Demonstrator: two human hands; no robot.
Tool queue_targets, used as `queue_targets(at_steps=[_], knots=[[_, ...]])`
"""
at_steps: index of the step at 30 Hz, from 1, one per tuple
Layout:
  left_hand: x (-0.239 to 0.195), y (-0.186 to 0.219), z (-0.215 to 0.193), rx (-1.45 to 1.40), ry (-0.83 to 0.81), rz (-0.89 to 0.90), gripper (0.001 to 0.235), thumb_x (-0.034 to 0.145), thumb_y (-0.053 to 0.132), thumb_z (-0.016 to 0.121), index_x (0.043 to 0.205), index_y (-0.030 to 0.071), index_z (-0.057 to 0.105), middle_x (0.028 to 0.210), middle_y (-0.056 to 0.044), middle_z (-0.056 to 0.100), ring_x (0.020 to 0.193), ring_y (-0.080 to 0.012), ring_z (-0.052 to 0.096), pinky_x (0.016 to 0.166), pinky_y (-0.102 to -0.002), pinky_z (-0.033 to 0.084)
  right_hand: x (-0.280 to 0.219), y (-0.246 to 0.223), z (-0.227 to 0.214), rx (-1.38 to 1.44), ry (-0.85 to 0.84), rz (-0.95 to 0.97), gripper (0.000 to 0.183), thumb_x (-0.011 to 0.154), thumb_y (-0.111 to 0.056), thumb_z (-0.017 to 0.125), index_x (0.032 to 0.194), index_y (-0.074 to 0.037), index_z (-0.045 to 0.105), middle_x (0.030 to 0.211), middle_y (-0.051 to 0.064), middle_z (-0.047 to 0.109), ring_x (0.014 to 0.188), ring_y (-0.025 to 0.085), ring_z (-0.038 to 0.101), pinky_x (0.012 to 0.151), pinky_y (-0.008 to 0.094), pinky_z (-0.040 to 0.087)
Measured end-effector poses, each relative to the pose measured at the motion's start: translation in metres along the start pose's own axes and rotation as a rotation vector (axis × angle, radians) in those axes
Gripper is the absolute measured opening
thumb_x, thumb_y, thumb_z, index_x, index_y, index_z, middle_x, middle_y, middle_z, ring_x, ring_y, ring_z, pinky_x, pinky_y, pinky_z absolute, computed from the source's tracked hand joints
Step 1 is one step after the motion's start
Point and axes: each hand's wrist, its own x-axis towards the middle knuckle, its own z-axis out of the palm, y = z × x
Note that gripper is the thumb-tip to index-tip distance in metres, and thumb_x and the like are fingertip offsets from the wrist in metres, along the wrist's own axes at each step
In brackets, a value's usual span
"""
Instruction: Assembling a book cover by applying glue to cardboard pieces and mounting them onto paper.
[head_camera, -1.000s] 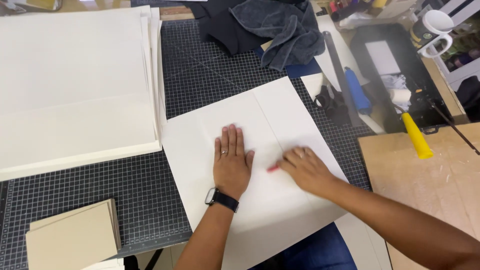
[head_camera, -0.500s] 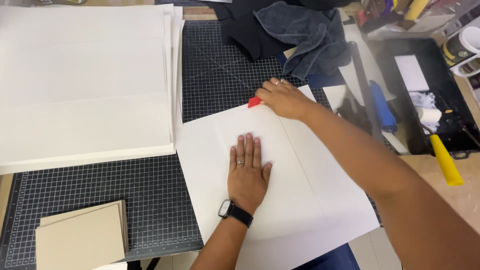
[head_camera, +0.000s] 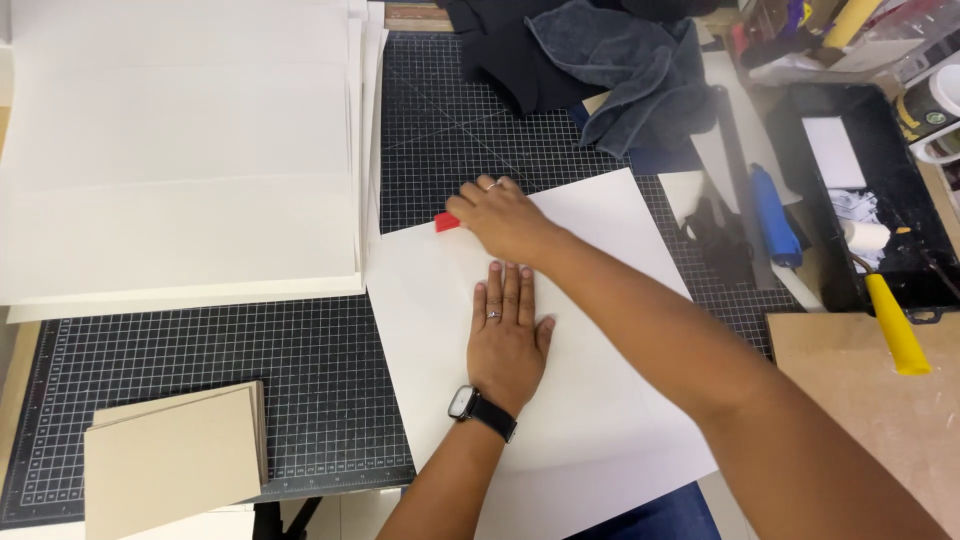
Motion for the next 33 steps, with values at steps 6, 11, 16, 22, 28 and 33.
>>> queue_targets(at_steps=[6,11,16,22,28,33], knots=[[-0.009,-0.021,0.019,-0.031,0.181,0.03,0.071,0.109,0.046,0.026,0.164,0.006,0.01,0.173,-0.016,0.004,0.159,-0.0362,-0.003,0.129,-0.05,-0.002,-0.02,0.002,0.013,0.135,0.134,0.198,0.022,0.106,-0.03,0.046,0.12,-0.019,0.059,0.112,0.007,0.056,0.119,0.034,0.051,0.096,0.052,0.045],[-0.035,-0.072,0.007,-0.023,0.291,-0.104,0.068,0.11,0.044,0.027,0.165,0.008,0.013,0.173,-0.013,0.007,0.158,-0.0343,0.002,0.128,-0.05,0.0,-0.127,-0.062,-0.039,-0.021,0.04,0.176,0.021,0.105,-0.026,0.044,0.113,-0.018,0.063,0.107,0.009,0.057,0.111,0.033,0.052,0.09,0.048,0.044],[-0.04,-0.083,0.011,-0.014,0.261,-0.189,0.064,0.111,0.044,0.019,0.166,0.013,0.01,0.174,-0.007,0.003,0.159,-0.031,-0.004,0.128,-0.048,-0.006,-0.119,-0.083,-0.036,0.059,-0.068,0.012,0.027,0.107,-0.024,0.038,0.112,-0.021,0.064,0.105,0.006,0.057,0.11,0.031,0.052,0.088,0.047,0.044],[-0.056,-0.094,0.0,-0.017,0.145,-0.229,0.062,0.111,0.04,0.014,0.167,0.015,0.005,0.174,-0.005,-0.005,0.158,-0.0288,-0.01,0.127,-0.048,-0.009,-0.023,-0.044,0.002,-0.054,0.041,0.262,0.025,0.107,-0.025,0.041,0.124,-0.026,0.059,0.111,0.006,0.057,0.113,0.03,0.053,0.09,0.047,0.043],[-0.056,-0.1,0.006,-0.015,0.182,-0.242,0.062,0.111,0.04,0.015,0.167,0.016,0.006,0.175,-0.003,-0.002,0.159,-0.0288,-0.01,0.127,-0.048,-0.009,-0.101,-0.101,-0.035,0.028,0.007,0.183,0.027,0.108,-0.021,0.038,0.119,-0.021,0.063,0.106,0.009,0.058,0.11,0.032,0.054,0.09,0.048,0.044],[-0.054,-0.103,0.008,-0.029,0.196,-0.246,0.061,0.111,0.041,0.015,0.167,0.018,0.006,0.175,0.0,-0.001,0.159,-0.0269,-0.008,0.127,-0.048,-0.009,-0.16,-0.138,-0.052,0.234,-0.284,0.214,0.032,0.11,-0.029,0.033,0.121,-0.017,0.06,0.11,0.013,0.063,0.113,0.036,0.058,0.091,0.05,0.046]])
